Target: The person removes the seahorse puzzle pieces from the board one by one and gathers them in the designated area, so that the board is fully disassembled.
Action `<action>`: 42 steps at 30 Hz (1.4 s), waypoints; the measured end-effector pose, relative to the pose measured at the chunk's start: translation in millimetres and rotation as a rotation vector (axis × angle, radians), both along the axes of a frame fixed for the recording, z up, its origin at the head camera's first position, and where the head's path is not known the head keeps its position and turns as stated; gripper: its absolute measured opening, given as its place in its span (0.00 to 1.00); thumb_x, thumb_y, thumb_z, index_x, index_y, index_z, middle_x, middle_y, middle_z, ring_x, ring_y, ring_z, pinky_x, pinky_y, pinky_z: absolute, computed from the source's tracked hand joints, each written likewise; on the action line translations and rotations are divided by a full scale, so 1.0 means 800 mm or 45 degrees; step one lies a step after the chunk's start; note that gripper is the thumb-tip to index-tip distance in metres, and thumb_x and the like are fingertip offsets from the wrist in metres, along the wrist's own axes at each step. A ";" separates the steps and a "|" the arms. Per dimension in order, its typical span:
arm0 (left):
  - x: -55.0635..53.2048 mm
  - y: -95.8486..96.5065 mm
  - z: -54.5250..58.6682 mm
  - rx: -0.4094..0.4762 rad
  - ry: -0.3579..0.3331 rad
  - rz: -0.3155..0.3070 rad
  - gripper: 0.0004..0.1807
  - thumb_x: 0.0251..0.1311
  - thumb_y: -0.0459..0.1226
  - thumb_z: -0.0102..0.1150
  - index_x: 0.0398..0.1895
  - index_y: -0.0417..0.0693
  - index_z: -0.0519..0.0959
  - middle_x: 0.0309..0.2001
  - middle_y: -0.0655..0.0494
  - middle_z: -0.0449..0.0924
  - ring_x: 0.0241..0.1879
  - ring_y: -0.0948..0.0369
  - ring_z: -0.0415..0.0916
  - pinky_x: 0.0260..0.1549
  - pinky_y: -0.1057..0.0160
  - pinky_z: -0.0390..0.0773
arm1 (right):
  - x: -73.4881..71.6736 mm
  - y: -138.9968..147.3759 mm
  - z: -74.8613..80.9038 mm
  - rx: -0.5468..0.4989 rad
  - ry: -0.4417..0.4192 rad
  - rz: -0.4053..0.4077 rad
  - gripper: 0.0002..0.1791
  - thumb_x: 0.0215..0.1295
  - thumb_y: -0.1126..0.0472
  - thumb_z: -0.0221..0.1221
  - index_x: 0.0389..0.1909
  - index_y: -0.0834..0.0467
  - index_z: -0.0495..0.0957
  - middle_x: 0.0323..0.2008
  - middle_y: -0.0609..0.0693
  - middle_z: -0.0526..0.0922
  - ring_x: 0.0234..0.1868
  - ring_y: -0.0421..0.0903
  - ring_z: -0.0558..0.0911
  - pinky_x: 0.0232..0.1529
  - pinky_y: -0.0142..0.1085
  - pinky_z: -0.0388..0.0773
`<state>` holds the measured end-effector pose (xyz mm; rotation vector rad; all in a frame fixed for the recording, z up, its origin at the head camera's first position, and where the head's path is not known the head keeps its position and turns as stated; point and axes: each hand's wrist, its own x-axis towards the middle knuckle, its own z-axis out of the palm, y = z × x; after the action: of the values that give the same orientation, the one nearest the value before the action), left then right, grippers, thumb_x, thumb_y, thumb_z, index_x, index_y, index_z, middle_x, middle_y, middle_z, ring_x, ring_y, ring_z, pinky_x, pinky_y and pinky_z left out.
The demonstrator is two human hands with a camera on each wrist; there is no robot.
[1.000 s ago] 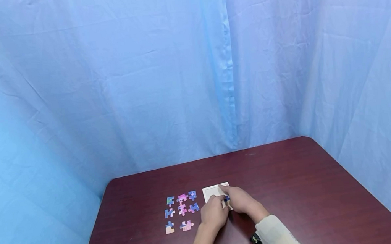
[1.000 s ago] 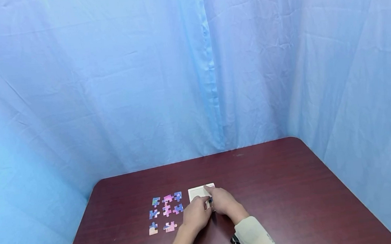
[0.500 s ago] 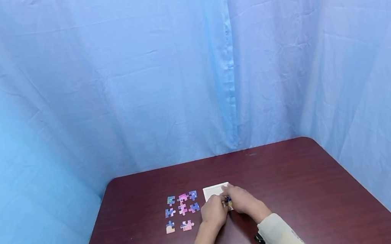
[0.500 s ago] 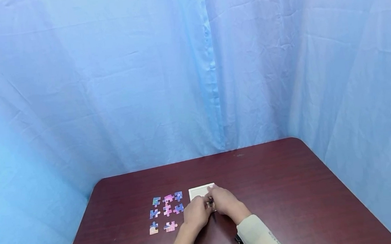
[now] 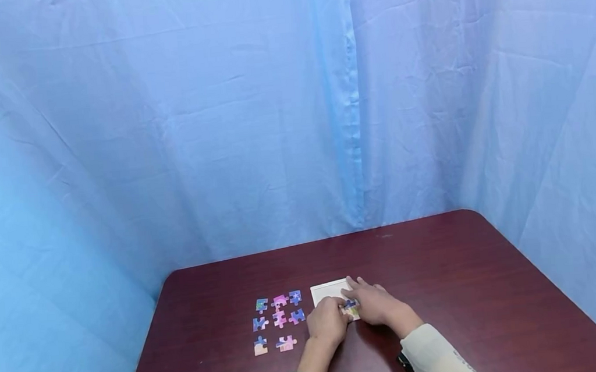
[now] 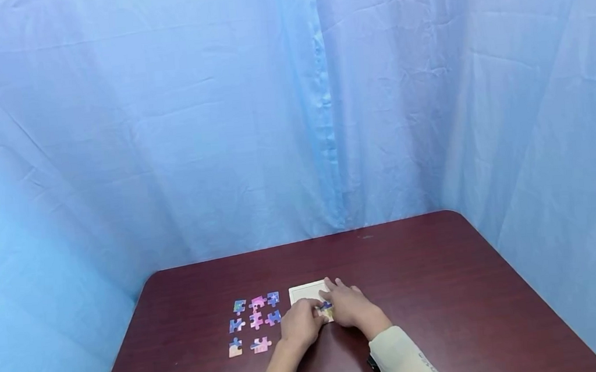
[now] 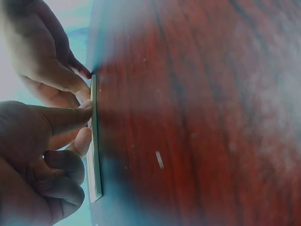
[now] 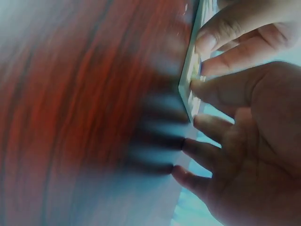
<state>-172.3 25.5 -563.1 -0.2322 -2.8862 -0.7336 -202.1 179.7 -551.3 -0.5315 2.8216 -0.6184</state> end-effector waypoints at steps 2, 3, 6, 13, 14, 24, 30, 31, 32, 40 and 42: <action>0.000 0.000 0.000 0.016 -0.014 0.001 0.15 0.48 0.41 0.81 0.41 0.54 0.91 0.32 0.57 0.87 0.33 0.57 0.86 0.29 0.56 0.80 | 0.000 0.004 -0.001 0.009 -0.041 0.017 0.28 0.72 0.63 0.60 0.73 0.56 0.75 0.82 0.61 0.61 0.83 0.67 0.59 0.75 0.68 0.61; 0.000 -0.001 0.000 0.021 -0.020 0.003 0.15 0.48 0.42 0.82 0.40 0.53 0.91 0.31 0.58 0.86 0.32 0.57 0.85 0.28 0.57 0.79 | 0.000 0.006 -0.001 0.010 -0.059 0.025 0.30 0.72 0.61 0.61 0.74 0.55 0.73 0.83 0.60 0.60 0.83 0.66 0.58 0.76 0.67 0.59; 0.000 -0.002 0.001 0.020 -0.034 0.020 0.16 0.48 0.44 0.82 0.39 0.51 0.90 0.31 0.57 0.82 0.29 0.57 0.83 0.28 0.57 0.78 | 0.001 0.012 -0.001 -0.021 -0.109 0.049 0.36 0.68 0.57 0.66 0.77 0.56 0.70 0.83 0.61 0.58 0.84 0.66 0.55 0.78 0.67 0.56; -0.001 -0.005 0.004 0.027 -0.039 0.071 0.19 0.43 0.45 0.85 0.33 0.49 0.84 0.33 0.55 0.80 0.30 0.56 0.83 0.32 0.55 0.79 | 0.001 0.014 0.006 -0.050 -0.143 0.072 0.40 0.64 0.55 0.71 0.77 0.57 0.70 0.84 0.61 0.57 0.85 0.66 0.54 0.79 0.67 0.54; -0.001 -0.005 0.004 0.032 -0.035 0.074 0.20 0.43 0.45 0.85 0.33 0.49 0.83 0.33 0.55 0.80 0.30 0.56 0.82 0.32 0.56 0.79 | 0.001 0.013 0.005 -0.050 -0.140 0.068 0.40 0.64 0.55 0.71 0.76 0.56 0.70 0.84 0.61 0.57 0.85 0.66 0.55 0.79 0.66 0.54; -0.006 -0.005 0.004 0.117 0.103 0.052 0.07 0.51 0.36 0.76 0.25 0.55 0.84 0.23 0.65 0.85 0.22 0.67 0.78 0.22 0.64 0.71 | -0.001 0.011 -0.001 -0.076 -0.142 0.025 0.39 0.64 0.56 0.72 0.76 0.55 0.72 0.83 0.60 0.58 0.85 0.65 0.55 0.80 0.67 0.53; -0.005 -0.017 0.008 0.211 0.074 0.033 0.06 0.52 0.37 0.75 0.26 0.56 0.84 0.22 0.68 0.85 0.21 0.73 0.77 0.23 0.66 0.71 | 0.000 0.011 -0.002 -0.076 -0.143 0.016 0.39 0.64 0.57 0.72 0.76 0.55 0.72 0.84 0.60 0.58 0.85 0.65 0.54 0.80 0.66 0.53; -0.004 -0.020 0.008 0.226 0.061 0.036 0.06 0.52 0.37 0.75 0.26 0.56 0.84 0.22 0.68 0.85 0.21 0.73 0.76 0.23 0.66 0.71 | 0.000 0.011 -0.002 -0.076 -0.145 0.016 0.39 0.64 0.57 0.72 0.76 0.55 0.72 0.84 0.60 0.58 0.85 0.65 0.54 0.80 0.66 0.53; -0.003 -0.023 0.009 0.242 0.050 0.036 0.06 0.52 0.37 0.74 0.26 0.56 0.84 0.22 0.69 0.85 0.21 0.73 0.76 0.23 0.66 0.71 | 0.000 0.010 -0.002 -0.075 -0.145 0.015 0.39 0.64 0.57 0.72 0.76 0.55 0.71 0.84 0.60 0.58 0.85 0.65 0.54 0.80 0.66 0.53; 0.019 -0.057 0.010 0.274 -0.043 0.071 0.06 0.53 0.37 0.73 0.27 0.57 0.83 0.21 0.72 0.82 0.21 0.75 0.71 0.24 0.66 0.69 | 0.002 0.008 0.001 -0.065 -0.143 0.019 0.40 0.65 0.56 0.71 0.77 0.56 0.69 0.84 0.60 0.56 0.85 0.64 0.53 0.80 0.66 0.51; 0.025 -0.067 0.012 0.262 -0.048 0.074 0.07 0.54 0.37 0.74 0.27 0.58 0.83 0.21 0.72 0.81 0.21 0.75 0.70 0.24 0.65 0.69 | 0.003 0.007 0.002 -0.060 -0.136 0.017 0.40 0.64 0.57 0.72 0.77 0.56 0.70 0.84 0.61 0.56 0.85 0.65 0.53 0.80 0.66 0.52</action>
<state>-152.0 -27.8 -553.3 -0.1104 -2.8110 -1.0251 -200.1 185.6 -550.1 -0.5097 2.7077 -0.6915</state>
